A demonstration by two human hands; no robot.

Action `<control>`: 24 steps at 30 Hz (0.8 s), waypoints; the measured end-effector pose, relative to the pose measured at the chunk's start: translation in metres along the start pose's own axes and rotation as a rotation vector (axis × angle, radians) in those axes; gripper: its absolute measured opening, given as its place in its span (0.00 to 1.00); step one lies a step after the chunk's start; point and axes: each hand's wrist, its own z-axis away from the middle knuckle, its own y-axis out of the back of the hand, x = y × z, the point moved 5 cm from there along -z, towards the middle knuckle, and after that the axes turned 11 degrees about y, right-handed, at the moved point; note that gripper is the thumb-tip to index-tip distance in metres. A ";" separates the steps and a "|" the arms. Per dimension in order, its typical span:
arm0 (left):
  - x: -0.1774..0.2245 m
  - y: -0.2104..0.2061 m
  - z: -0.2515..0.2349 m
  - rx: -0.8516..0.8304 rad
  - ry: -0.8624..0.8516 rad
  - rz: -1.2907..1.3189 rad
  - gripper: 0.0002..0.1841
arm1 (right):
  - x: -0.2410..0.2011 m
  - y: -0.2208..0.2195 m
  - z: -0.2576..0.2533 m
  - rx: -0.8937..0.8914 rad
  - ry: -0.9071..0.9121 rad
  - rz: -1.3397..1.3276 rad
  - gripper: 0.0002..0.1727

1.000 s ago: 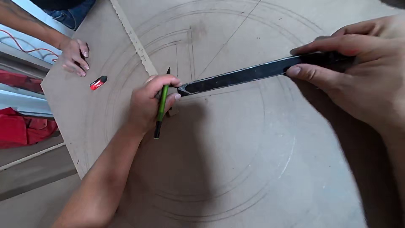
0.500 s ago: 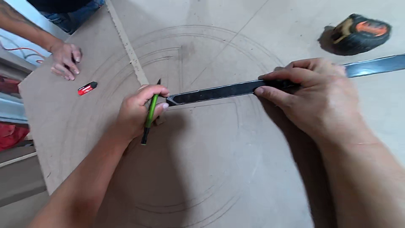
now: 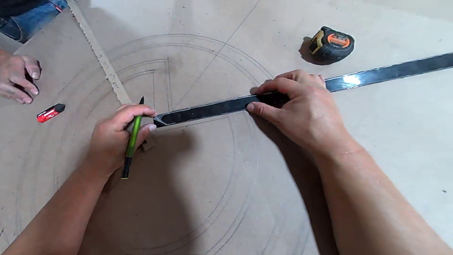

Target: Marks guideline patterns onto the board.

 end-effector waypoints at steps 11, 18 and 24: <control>0.001 0.001 0.000 -0.021 0.009 0.036 0.16 | 0.002 -0.003 0.001 0.029 0.018 -0.047 0.22; -0.002 0.001 0.001 -0.006 -0.005 0.035 0.16 | 0.001 -0.003 0.001 0.011 0.019 -0.048 0.22; -0.002 0.001 0.000 0.004 -0.023 0.031 0.16 | 0.002 -0.004 0.001 0.013 0.027 -0.057 0.23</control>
